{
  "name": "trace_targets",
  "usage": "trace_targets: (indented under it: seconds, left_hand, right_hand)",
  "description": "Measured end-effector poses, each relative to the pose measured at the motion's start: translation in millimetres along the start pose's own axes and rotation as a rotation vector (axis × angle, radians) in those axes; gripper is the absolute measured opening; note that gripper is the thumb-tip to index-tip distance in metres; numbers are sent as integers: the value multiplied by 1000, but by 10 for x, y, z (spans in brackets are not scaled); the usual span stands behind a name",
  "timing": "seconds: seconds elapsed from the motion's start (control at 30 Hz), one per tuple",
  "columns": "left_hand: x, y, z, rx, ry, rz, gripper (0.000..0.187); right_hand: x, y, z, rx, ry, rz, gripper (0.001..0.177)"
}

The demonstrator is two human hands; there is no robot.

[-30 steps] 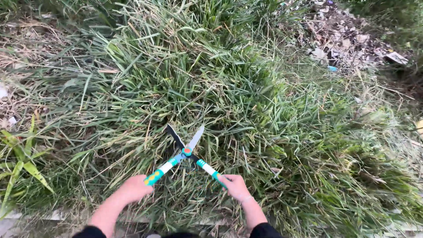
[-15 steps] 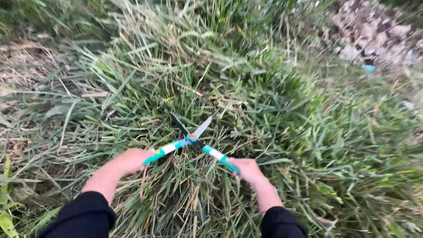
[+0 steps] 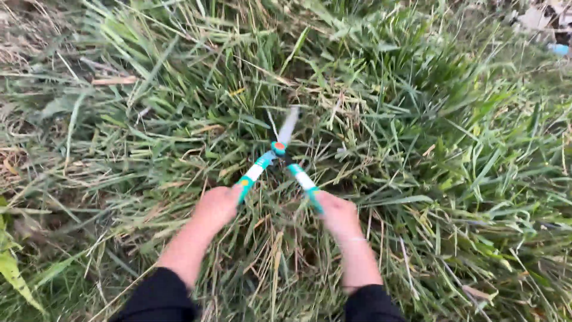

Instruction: Trimming tall grass and weeds using long-handled garden shears next to a driveway.

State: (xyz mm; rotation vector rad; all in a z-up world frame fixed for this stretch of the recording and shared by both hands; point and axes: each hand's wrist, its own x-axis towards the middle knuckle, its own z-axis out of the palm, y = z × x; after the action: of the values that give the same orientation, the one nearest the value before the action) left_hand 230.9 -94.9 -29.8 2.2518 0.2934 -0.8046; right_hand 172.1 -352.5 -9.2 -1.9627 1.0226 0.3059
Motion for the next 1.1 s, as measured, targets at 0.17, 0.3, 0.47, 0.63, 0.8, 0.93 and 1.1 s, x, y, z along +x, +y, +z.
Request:
trace_targets:
  seconds: [0.17, 0.3, 0.47, 0.63, 0.8, 0.93, 1.1]
  left_hand:
    - [-597, -43, -736, 41, -113, -43, 67]
    - [-209, -584, -802, -41, -111, 5, 64]
    - [-522, 43, -990, -229, 73, -1, 50]
    - [377, -128, -359, 47, 368, -175, 65]
    - [789, -1247, -1106, 691, 193, 447, 36]
    - [774, -689, -521, 430, 318, 236, 25]
    - [198, 38, -708, 70, 351, 4, 56]
  right_hand:
    - [299, 320, -514, 194, -182, -187, 33]
    - [457, 145, -389, 137, -263, -274, 34]
    - [402, -346, 318, 81, -279, -301, 41]
    - [289, -428, 1328, 9, -110, -180, 55]
    - [604, -88, 485, 235, -139, -194, 40]
    - [-129, -966, 1028, -19, -63, -82, 40]
    - [324, -785, 1018, -15, -23, -212, 51]
